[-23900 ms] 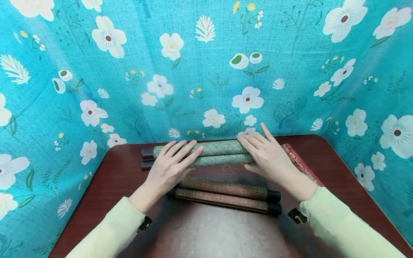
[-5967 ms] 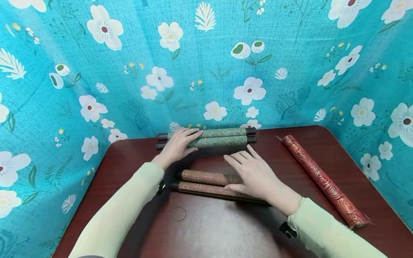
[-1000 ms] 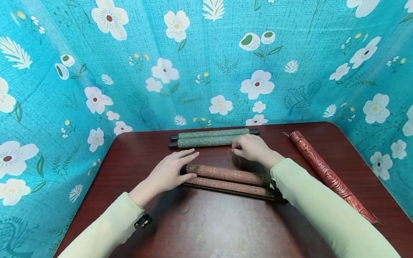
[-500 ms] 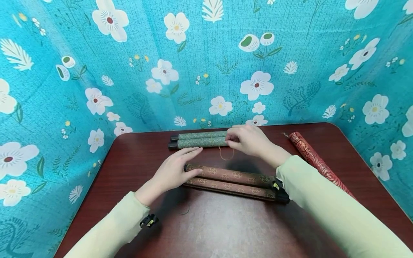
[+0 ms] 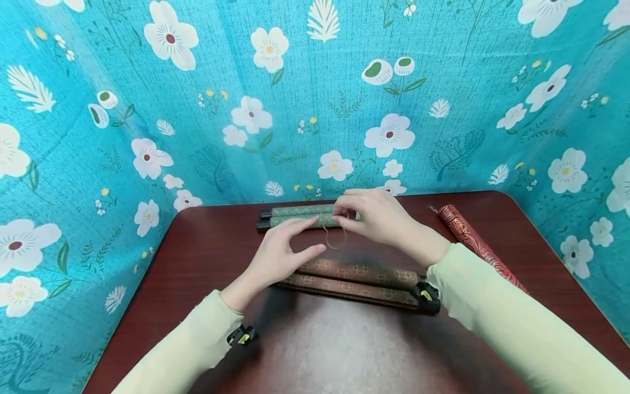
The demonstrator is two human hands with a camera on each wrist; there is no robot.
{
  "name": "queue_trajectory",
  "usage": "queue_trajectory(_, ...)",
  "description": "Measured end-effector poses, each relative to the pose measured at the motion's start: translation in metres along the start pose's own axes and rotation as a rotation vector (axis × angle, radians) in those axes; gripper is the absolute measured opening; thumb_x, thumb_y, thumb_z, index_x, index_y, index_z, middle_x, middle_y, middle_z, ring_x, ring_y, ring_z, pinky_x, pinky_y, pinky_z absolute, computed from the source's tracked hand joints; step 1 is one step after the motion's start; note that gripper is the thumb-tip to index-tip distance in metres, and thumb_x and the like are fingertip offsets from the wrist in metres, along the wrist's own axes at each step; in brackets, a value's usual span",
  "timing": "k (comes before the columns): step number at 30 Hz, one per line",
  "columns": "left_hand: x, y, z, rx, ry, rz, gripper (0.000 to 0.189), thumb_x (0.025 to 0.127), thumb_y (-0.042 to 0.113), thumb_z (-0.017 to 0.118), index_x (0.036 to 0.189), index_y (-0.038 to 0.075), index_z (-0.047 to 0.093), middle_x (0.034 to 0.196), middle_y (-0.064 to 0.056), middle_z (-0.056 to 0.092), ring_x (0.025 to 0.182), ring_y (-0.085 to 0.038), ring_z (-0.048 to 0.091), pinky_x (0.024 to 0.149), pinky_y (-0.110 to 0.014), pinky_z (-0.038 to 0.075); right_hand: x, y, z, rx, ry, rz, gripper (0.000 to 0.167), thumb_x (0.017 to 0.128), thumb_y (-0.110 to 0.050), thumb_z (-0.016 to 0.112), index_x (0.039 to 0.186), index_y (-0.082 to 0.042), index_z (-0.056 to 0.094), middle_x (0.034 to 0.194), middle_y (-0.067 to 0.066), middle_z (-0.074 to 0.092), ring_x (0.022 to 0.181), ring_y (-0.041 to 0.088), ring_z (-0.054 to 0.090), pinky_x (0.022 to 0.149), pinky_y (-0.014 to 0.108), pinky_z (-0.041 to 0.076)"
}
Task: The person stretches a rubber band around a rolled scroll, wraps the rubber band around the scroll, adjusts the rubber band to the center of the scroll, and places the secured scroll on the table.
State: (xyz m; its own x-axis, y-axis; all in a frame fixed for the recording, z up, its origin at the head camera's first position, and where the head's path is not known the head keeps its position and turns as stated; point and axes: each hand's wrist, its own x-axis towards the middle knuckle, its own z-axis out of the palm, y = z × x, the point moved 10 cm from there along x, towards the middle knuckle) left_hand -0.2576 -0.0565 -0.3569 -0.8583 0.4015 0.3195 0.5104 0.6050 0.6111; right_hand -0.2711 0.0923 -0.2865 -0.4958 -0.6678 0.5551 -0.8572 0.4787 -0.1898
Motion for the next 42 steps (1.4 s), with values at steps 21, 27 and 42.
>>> queue_trajectory(21,0.008,0.020,0.000,-0.191,0.125,0.054,0.011,0.099,0.019,0.077,0.109,0.015,0.080,0.108,0.003,0.076,0.108,-0.016,0.071,0.097,-0.039,0.057,-0.002,-0.020,-0.014,0.031,0.059,-0.059,0.022,0.085,-0.003,0.087,0.094,-0.020,0.078,0.086,-0.011,0.070,0.074,0.007,0.061,0.065,0.031,0.048)
queue_trajectory(27,0.007,0.016,0.002,-0.255,0.124,0.044,0.005,0.100,0.016,0.073,0.102,0.015,0.078,0.103,0.004,0.074,0.103,-0.018,0.071,0.093,-0.039,0.057,-0.005,-0.019,-0.015,0.045,0.079,-0.054,0.022,0.085,-0.002,0.087,0.095,-0.020,0.078,0.087,-0.011,0.070,0.073,0.008,0.059,0.063,0.028,0.046)
queue_trajectory(42,0.005,0.004,0.000,-0.534,0.101,-0.033,0.005,0.099,0.013,0.074,0.100,0.009,0.077,0.098,-0.001,0.075,0.095,-0.014,0.068,0.089,-0.038,0.055,-0.016,-0.004,-0.008,0.025,0.091,0.007,0.019,0.087,-0.005,0.086,0.094,-0.021,0.078,0.086,-0.012,0.069,0.070,0.008,0.056,0.060,0.028,0.043)
